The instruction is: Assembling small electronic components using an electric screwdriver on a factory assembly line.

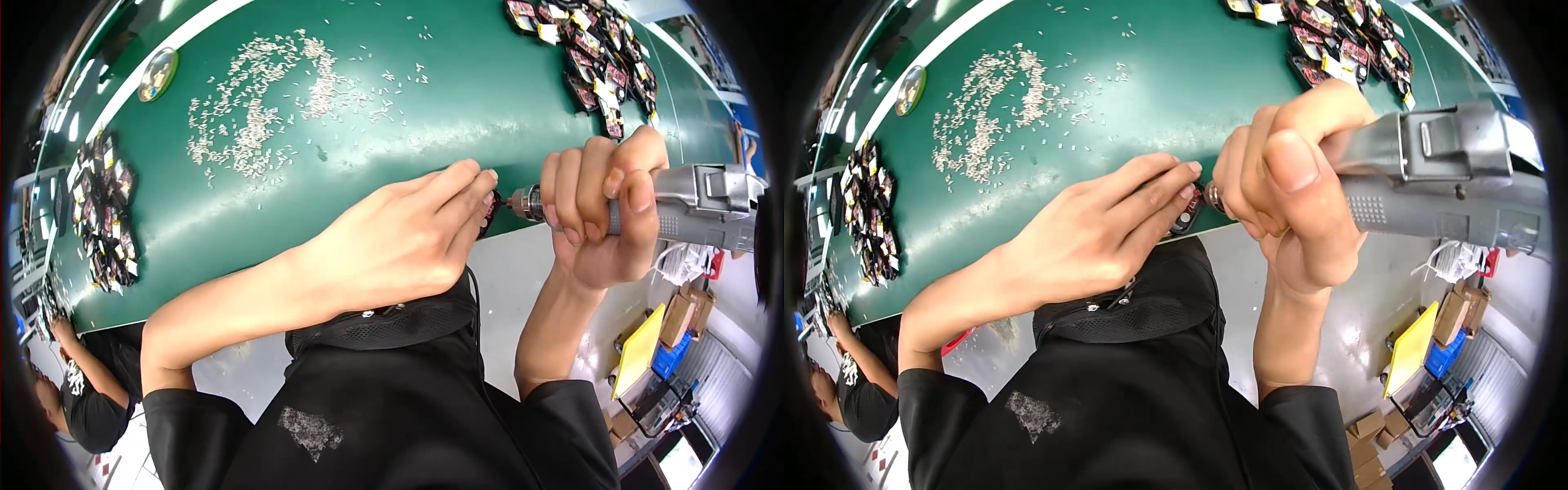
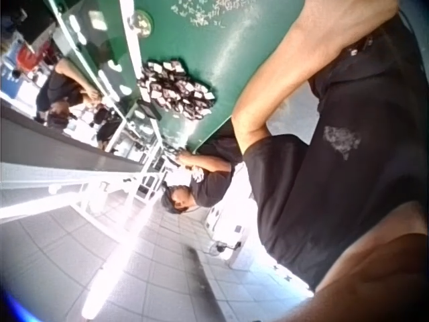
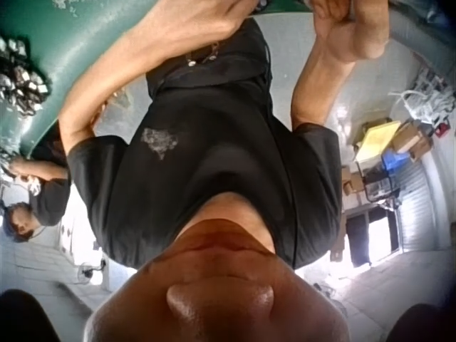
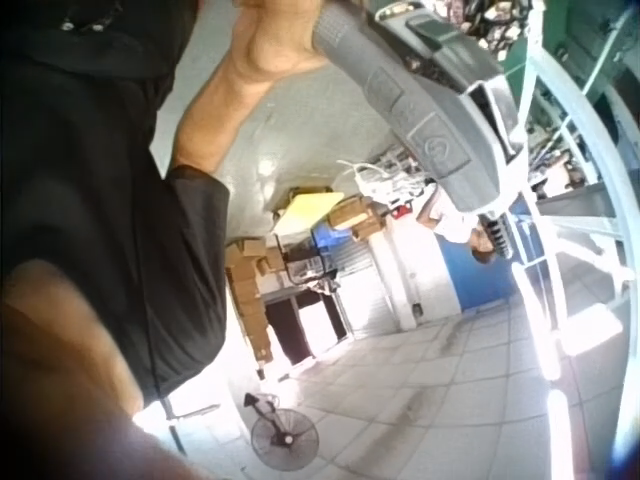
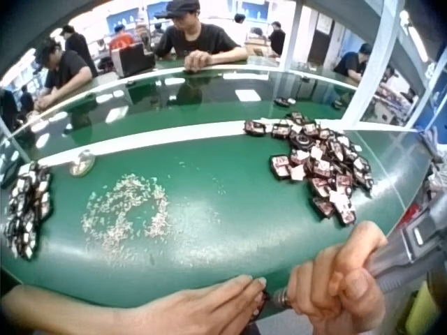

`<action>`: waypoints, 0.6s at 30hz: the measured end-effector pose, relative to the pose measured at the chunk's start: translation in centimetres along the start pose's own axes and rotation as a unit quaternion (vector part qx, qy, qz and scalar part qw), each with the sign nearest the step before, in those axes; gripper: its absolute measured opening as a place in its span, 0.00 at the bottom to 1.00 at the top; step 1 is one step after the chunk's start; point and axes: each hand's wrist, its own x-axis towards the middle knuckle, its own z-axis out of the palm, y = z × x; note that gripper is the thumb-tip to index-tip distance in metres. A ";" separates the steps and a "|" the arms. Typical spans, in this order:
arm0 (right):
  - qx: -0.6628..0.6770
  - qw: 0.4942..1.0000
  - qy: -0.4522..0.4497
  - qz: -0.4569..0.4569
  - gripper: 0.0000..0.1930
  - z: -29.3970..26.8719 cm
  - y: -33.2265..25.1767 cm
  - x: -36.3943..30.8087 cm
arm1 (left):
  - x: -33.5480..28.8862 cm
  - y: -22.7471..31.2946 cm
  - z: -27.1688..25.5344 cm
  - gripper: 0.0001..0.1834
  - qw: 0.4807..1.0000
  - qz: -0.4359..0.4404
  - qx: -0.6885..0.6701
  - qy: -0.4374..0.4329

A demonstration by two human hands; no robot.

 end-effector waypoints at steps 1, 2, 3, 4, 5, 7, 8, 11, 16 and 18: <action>0.012 1.000 -0.016 -0.010 0.11 0.3 0.1 0.1 | -0.3 0.1 -0.4 0.20 1.000 -0.007 0.022 -0.001; 0.040 0.998 -0.048 -0.012 0.08 0.3 0.4 0.2 | -0.6 -0.1 -0.5 0.19 1.000 -0.002 -0.002 -0.018; 0.071 0.994 -0.083 -0.013 0.07 0.3 0.5 0.4 | -0.9 -0.4 -0.7 0.18 0.999 -0.002 -0.023 -0.036; 0.091 0.990 -0.103 -0.009 0.08 0.1 0.0 0.5 | -0.9 -0.6 -1.3 0.16 0.996 0.005 -0.082 -0.037; 0.122 0.984 -0.132 -0.006 0.10 0.2 0.0 0.2 | -1.5 -0.7 -2.1 0.15 0.990 0.001 -0.132 -0.040; 0.131 0.986 -0.078 -0.067 0.12 1.1 -0.5 -0.3 | -3.4 0.4 -3.1 0.14 0.997 0.014 -0.078 0.015; 0.159 0.982 -0.049 -0.086 0.12 1.3 -1.7 -0.9 | -4.2 1.1 -3.9 0.15 0.996 -0.012 -0.074 0.048; 0.255 0.964 0.016 -0.078 0.13 2.3 0.2 -1.1 | -9.4 1.3 -7.6 0.21 0.981 -0.175 -0.002 0.089; 0.292 0.952 0.095 -0.018 0.11 2.4 2.6 -1.8 | -20.8 -1.0 -15.9 0.25 0.824 -0.466 0.256 0.197; 0.312 0.941 0.131 0.014 0.10 2.2 3.2 -2.0 | -26.2 -3.3 -18.7 0.18 0.766 -0.500 0.342 0.214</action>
